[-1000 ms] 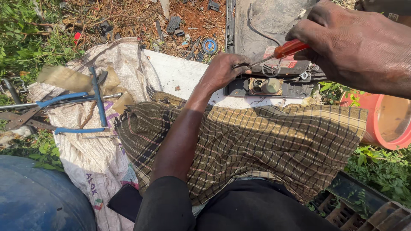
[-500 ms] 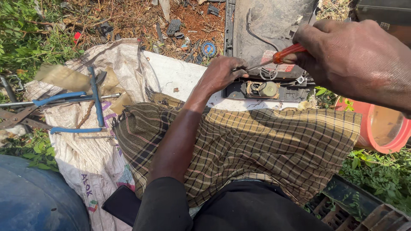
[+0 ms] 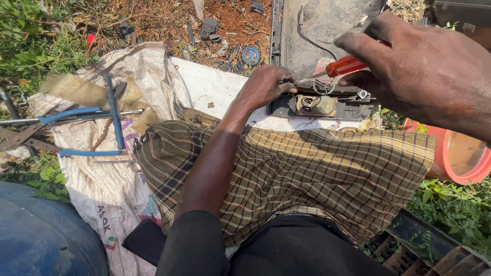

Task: The person uses a screwdriver to remove screws from a black plastic casing resting on a cloth on the ground. They then use pliers to pull out a small component from the device's interior.

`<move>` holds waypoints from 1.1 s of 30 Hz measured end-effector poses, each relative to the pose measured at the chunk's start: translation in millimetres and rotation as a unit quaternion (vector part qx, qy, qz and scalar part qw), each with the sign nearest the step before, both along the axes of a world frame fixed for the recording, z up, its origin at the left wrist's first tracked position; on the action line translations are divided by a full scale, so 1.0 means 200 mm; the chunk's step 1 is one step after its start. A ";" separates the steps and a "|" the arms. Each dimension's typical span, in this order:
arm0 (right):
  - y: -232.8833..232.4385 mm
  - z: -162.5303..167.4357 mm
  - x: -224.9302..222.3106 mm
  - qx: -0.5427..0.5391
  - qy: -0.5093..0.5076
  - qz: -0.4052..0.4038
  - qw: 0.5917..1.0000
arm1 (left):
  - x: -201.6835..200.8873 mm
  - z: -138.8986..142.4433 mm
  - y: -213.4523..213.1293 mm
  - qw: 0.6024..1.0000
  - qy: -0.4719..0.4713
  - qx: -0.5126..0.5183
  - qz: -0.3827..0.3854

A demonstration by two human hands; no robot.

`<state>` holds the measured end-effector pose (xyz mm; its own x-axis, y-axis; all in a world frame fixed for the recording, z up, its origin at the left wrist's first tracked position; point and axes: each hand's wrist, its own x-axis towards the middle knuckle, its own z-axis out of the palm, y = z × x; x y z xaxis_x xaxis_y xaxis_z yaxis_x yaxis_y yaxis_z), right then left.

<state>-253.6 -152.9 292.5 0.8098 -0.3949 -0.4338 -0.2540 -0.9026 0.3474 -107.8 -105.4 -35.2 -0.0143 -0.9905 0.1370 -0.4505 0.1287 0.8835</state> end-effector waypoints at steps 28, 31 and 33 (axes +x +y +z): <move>-0.02 -0.01 0.02 -0.037 0.082 -0.020 0.996 | -0.01 -0.08 -0.01 0.989 -0.136 0.062 -0.019; 0.00 -0.01 0.02 -0.081 0.137 -0.086 0.983 | -0.01 -0.07 -0.01 0.985 -0.169 0.023 -0.014; 0.01 -0.02 0.02 -0.060 0.086 -0.082 0.991 | 0.00 -0.07 -0.01 0.989 -0.142 0.039 -0.016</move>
